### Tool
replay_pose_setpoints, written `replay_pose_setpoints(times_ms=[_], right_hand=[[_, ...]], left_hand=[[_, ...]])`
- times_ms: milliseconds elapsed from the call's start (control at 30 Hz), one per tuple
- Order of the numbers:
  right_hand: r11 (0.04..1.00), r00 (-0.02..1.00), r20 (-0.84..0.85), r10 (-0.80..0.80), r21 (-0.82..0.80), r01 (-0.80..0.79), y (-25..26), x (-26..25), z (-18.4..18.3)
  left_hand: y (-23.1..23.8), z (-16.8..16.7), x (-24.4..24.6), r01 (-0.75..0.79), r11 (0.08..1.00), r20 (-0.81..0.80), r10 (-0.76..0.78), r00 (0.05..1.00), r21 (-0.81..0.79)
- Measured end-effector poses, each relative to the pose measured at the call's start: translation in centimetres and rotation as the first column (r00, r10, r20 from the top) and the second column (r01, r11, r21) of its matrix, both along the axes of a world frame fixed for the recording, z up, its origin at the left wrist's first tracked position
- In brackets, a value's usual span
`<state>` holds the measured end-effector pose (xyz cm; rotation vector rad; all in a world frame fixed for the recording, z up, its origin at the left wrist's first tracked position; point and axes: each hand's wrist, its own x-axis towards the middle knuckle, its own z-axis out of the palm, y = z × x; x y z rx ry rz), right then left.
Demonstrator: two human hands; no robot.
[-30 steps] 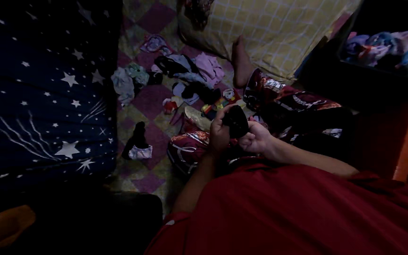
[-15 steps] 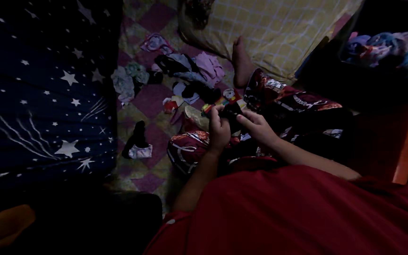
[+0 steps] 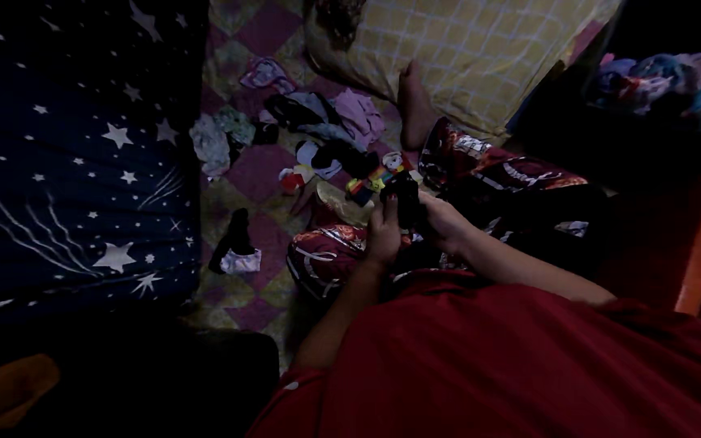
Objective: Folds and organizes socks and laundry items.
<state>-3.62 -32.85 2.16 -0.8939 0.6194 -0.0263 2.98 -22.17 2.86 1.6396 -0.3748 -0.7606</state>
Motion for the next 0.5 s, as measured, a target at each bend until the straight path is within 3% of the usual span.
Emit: replay_pose_setpoints(times_ms=[100,200,300,433,500], right_hand=[[0.97,1.0,-0.02,-0.018,-0.242,0.012,0.1,-0.3,-1.0],[0.849,0.99,0.097,-0.1,-0.511,0.135,0.2,-0.7,-2.0],[0.753,0.977,0.207,-0.047,-0.635,0.171,0.1,-1.5,-1.9],[0.615,0.984,0.173,0.034,-0.78,0.116,-0.9,-1.3,-1.6],[0.534,0.982,0.18,0.055,-0.837,0.123,-1.4,-0.9,-1.6]], left_hand=[[0.2,-0.5,0.2,0.052,0.998,0.107,-0.056,0.993,0.048],[0.0,-1.4,0.5,-0.02,1.0,0.3,0.014,0.954,0.016],[-0.1,-1.6,0.5,-0.106,0.992,0.406,0.123,0.906,-0.064],[0.4,-1.8,1.1,0.001,1.0,0.608,0.004,0.794,-0.009],[0.4,-1.3,1.1,-0.007,0.998,0.601,-0.031,0.799,0.06]])
